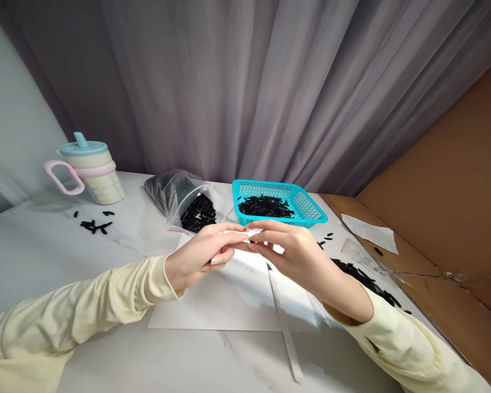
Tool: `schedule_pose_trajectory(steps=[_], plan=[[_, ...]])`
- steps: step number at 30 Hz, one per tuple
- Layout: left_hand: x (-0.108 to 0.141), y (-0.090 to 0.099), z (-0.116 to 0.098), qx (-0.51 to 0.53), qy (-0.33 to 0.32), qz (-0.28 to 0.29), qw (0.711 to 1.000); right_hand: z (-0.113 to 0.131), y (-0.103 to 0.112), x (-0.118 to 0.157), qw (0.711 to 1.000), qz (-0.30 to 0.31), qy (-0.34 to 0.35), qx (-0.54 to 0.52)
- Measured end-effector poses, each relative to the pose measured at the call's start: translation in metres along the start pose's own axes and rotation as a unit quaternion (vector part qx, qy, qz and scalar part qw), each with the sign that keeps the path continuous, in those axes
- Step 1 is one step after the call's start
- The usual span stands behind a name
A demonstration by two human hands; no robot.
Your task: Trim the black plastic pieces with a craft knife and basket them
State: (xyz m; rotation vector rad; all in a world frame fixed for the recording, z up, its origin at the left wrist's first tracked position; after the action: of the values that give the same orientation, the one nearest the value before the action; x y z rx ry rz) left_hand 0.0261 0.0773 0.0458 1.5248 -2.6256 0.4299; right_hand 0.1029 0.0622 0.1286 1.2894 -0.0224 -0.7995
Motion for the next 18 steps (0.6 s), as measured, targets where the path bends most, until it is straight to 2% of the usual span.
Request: schedule_pose_trajectory(steps=[2, 5, 12, 18], plan=[[0.002, 0.003, -0.005, -0.036, -0.021, -0.016, 0.999, 0.003, 0.004, 0.003, 0.999, -0.035, 0.021, 0.023], [0.004, 0.005, -0.012, -0.080, -0.050, -0.031, 0.995, 0.006, 0.008, 0.005, 0.997, -0.056, 0.040, 0.040], [0.010, 0.002, -0.026, -0.134, -0.069, -0.042, 0.988, 0.008, 0.011, 0.005, 0.998, -0.036, 0.028, 0.049], [0.012, 0.003, -0.028, -0.136, -0.073, -0.045, 0.987, 0.011, 0.010, 0.006, 0.997, -0.042, 0.035, 0.060]])
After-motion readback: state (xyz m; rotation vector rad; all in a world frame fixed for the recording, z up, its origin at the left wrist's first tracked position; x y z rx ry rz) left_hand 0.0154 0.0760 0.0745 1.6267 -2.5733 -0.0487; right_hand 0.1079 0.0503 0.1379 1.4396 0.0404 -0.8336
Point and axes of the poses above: each hand's wrist, its own x-axis away from the middle knuckle, its own y-axis out of the back of the hand, z = x × y, the point moved 10 cm from there along -x, towards the middle knuckle, and after that the axes turned 9 degrees about z, right-handed, at the moved point
